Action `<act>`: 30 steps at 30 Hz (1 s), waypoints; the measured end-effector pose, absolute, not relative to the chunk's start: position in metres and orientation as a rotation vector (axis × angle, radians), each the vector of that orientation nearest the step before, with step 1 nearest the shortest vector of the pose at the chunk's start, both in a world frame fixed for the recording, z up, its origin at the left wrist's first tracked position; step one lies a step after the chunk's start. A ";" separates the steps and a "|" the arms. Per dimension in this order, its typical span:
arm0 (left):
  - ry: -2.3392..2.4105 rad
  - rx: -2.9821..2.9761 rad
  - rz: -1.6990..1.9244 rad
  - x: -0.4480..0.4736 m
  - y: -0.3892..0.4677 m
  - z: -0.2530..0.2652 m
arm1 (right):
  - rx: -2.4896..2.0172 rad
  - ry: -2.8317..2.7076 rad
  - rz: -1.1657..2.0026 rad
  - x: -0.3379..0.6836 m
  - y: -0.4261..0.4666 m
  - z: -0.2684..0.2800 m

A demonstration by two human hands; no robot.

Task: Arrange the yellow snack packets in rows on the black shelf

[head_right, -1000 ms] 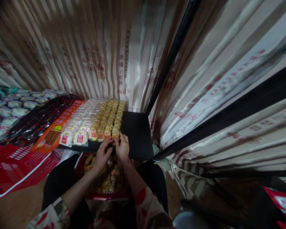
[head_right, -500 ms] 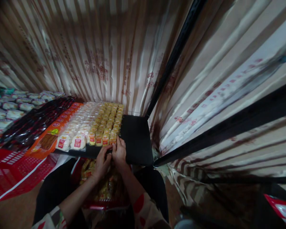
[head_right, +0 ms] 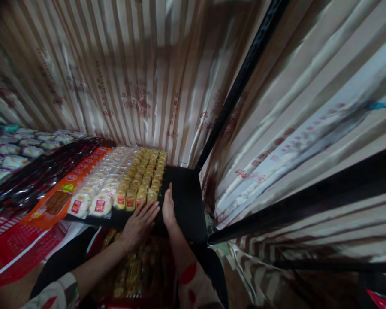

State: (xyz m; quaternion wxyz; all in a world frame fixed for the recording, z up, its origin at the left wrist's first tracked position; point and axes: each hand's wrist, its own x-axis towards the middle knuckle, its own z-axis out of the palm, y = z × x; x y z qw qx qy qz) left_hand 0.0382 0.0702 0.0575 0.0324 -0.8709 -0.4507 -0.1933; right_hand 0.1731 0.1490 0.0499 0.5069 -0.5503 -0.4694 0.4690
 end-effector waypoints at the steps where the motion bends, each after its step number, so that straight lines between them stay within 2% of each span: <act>1: -1.355 -2.708 -0.580 0.036 0.074 0.058 | -1.308 -1.119 1.156 0.170 0.159 0.052; 8: -1.366 -2.744 -0.552 0.028 0.084 0.058 | -1.173 -1.142 1.344 0.148 0.185 0.064; 20: -1.353 -2.722 -0.526 0.036 0.087 0.061 | -1.169 -1.093 1.230 0.163 0.248 0.069; 30: -1.315 -2.719 -0.434 0.024 0.086 0.063 | -1.131 -1.081 1.217 0.163 0.264 0.056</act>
